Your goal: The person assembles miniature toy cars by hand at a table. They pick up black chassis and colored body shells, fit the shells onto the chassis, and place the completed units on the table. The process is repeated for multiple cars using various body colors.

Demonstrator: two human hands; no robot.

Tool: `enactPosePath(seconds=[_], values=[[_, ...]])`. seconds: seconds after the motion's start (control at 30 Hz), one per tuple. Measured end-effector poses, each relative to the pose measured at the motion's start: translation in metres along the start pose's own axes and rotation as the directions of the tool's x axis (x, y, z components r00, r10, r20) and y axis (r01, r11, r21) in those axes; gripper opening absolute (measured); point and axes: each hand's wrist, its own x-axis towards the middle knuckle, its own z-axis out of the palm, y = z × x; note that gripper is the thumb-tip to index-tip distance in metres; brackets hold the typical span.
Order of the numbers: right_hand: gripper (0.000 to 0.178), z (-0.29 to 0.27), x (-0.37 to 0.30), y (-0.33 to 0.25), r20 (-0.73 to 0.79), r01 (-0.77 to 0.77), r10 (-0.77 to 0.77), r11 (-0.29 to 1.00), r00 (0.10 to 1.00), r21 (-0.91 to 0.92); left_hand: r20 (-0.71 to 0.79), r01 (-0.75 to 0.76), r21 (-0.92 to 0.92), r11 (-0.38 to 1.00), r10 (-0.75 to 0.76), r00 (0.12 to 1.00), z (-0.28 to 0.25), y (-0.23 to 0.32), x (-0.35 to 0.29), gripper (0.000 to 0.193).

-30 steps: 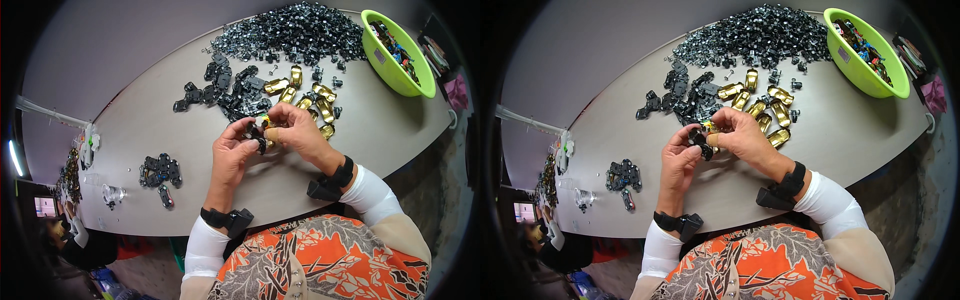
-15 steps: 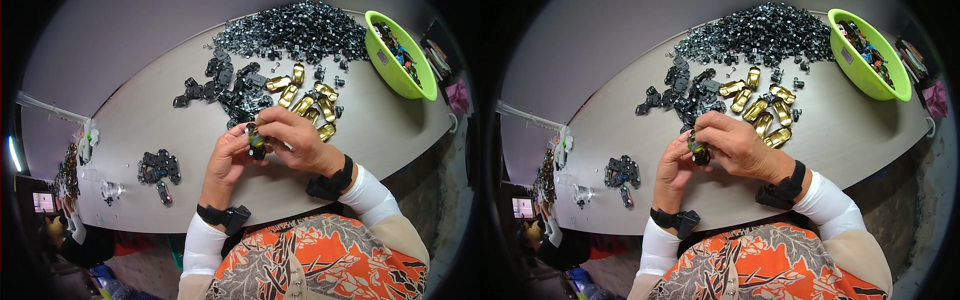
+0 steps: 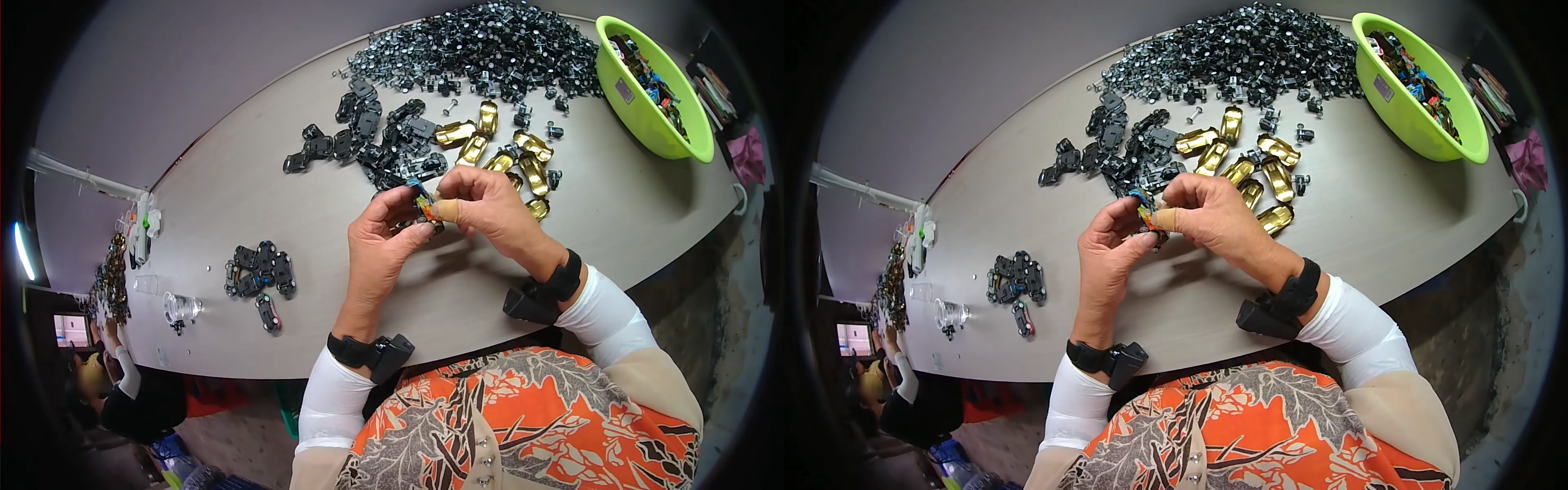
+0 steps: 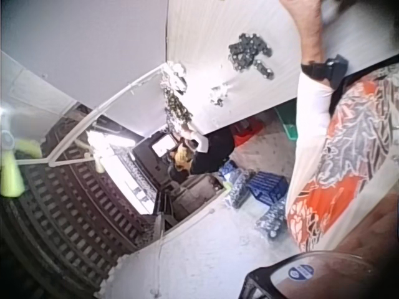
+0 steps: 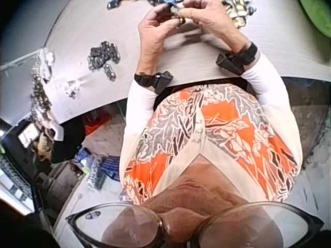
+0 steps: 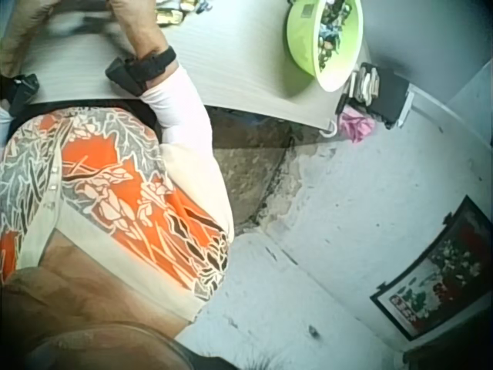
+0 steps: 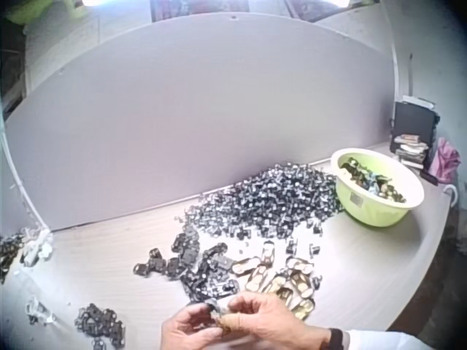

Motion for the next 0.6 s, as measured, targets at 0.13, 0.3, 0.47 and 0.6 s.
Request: enactPosePath(seconds=[0.13, 0.3, 0.47, 0.6], values=[[0.017, 0.004, -0.001, -0.001, 0.06, 0.021, -0.029, 0.993, 0.998, 0.115, 0.038, -0.09, 0.082, 0.993, 0.087, 0.995, -0.001, -0.007, -0.001, 0.043], [0.029, -0.01, 0.005, 0.002, 0.042, 0.091, -0.105, 0.962, 0.994, 0.258, 0.073, 0.189, -0.482, 0.856, -0.176, 0.982, -0.002, 0.01, 0.002, 0.038], [0.04, -0.002, -0.003, -0.01, 0.047, 0.162, -0.172, 0.973, 0.984, 0.164, 0.082, 0.188, -0.526, 0.829, -0.171, 0.982, -0.005, 0.009, 0.003, 0.042], [0.04, 0.004, -0.007, -0.009, 0.05, 0.258, -0.264, 0.961, 0.963, 0.099, 0.078, 0.169, -0.523, 0.835, -0.15, 0.986, -0.006, 0.008, 0.003, 0.041]])
